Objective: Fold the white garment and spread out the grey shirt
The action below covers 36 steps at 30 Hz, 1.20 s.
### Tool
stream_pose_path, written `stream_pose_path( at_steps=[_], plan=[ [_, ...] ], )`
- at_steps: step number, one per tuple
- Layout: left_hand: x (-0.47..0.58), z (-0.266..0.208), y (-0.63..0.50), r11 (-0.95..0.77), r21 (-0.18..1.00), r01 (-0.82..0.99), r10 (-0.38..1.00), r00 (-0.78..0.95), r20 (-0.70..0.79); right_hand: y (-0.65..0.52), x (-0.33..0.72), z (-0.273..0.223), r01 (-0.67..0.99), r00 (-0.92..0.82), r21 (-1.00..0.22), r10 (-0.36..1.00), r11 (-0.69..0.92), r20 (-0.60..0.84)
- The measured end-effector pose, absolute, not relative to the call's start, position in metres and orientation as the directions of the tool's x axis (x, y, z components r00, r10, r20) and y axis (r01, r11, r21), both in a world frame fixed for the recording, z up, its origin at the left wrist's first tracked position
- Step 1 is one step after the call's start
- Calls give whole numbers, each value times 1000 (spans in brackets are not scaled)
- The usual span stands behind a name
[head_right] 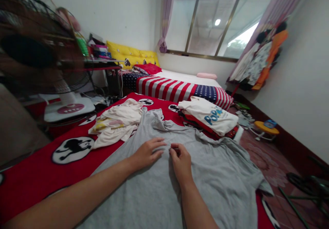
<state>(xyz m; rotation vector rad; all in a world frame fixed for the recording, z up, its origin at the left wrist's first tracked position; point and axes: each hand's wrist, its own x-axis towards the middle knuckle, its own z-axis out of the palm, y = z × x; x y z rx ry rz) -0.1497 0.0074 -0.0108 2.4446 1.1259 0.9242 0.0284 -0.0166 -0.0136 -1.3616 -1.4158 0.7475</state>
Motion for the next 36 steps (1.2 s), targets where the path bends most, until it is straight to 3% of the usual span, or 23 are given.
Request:
stream_pose_path(
  at_steps=[2,6,8,11,16,20,26,32,36],
  plan=[
    [-156,3,22,-639,511,575,765,407,499,-16,28,-14,348,117,-921,967,173,226],
    [-173,42,82,-513,384,768,787,243,567,-14,29,-17,403,90,-894,964,196,251],
    [-180,57,117,-299,319,899,879,128,460,-13,29,-19,410,85,-888,961,207,263],
    [-187,66,158,-135,293,946,944,33,329,-13,30,-20,415,83,-884,958,216,273],
    [-189,67,187,-21,226,974,992,-7,124,-13,29,-21,429,82,-875,955,225,286],
    [-179,66,189,-41,156,987,997,30,68,-13,29,-20,453,85,-862,952,226,294],
    [-176,81,170,-127,124,984,952,86,295,-13,29,-21,432,78,-874,956,222,282],
    [-230,124,147,-74,201,977,804,-61,591,-13,29,-21,442,73,-865,952,238,299],
    [-273,120,137,52,119,992,903,-98,418,-13,28,-20,459,73,-853,947,246,313]
  ],
)
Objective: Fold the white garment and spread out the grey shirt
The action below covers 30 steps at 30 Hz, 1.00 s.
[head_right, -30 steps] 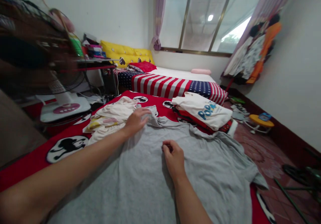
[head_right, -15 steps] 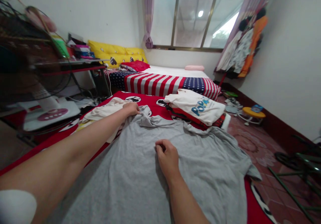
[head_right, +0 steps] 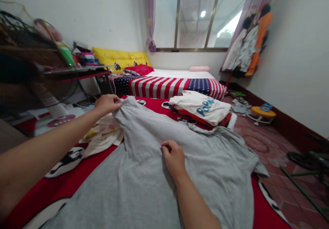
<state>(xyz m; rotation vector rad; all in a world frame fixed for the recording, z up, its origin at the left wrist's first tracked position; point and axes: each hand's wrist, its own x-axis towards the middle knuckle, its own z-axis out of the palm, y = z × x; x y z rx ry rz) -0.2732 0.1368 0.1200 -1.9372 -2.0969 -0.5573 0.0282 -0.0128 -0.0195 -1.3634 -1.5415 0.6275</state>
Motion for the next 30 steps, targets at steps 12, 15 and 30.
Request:
stream_pose_path(
  at_steps=[12,15,30],
  plan=[
    [-182,95,154,-113,344,932,958,9,288,-13,28,-17,489,87,-842,947,229,308],
    [-145,80,168,-127,446,886,982,48,184,-14,27,-16,488,86,-841,945,235,315],
    [-76,24,170,-264,715,648,964,164,207,-14,27,-17,495,102,-845,952,203,289]
  ],
)
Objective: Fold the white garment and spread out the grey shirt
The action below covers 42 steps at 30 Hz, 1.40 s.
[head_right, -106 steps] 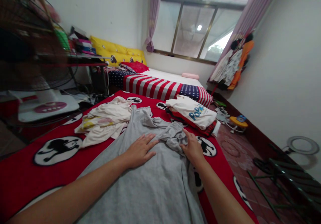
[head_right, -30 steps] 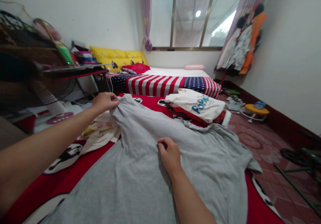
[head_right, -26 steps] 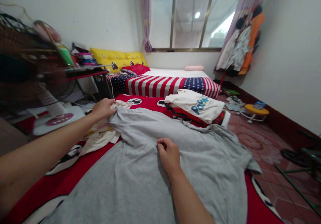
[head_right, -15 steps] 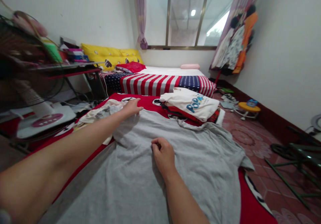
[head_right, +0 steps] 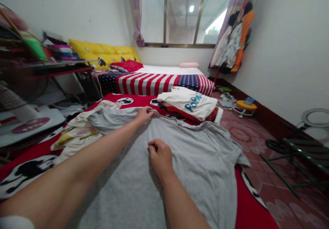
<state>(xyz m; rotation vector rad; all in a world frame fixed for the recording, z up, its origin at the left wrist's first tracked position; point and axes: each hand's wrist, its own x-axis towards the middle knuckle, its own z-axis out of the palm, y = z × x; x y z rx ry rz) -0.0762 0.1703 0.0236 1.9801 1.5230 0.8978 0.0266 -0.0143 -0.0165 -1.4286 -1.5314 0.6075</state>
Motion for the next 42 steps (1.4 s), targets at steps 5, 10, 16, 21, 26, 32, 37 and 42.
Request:
stream_pose_path(
  at_steps=[5,10,16,21,26,32,37,42],
  plan=[
    [-77,22,122,-459,677,575,886,357,297,-12,28,-19,462,88,-854,946,238,312],
    [-105,5,61,-547,587,597,830,474,292,-12,28,-21,401,102,-883,946,243,307],
    [-129,-19,26,-580,290,761,814,521,259,-12,29,-20,312,140,-924,952,220,274],
    [-126,-19,24,-582,209,786,808,529,260,-11,32,-19,169,202,-969,956,182,215],
    [-128,-20,22,-591,219,777,801,530,280,-8,46,-11,-36,248,-999,969,15,5],
    [-127,-22,21,-591,232,772,798,519,307,15,88,34,423,40,-898,993,-121,-115],
    [-127,-24,20,-592,243,768,798,517,309,57,147,52,866,17,-499,998,-45,-61],
    [-126,-24,20,-586,244,773,803,511,307,83,170,52,957,180,-254,972,-138,153]
  ],
)
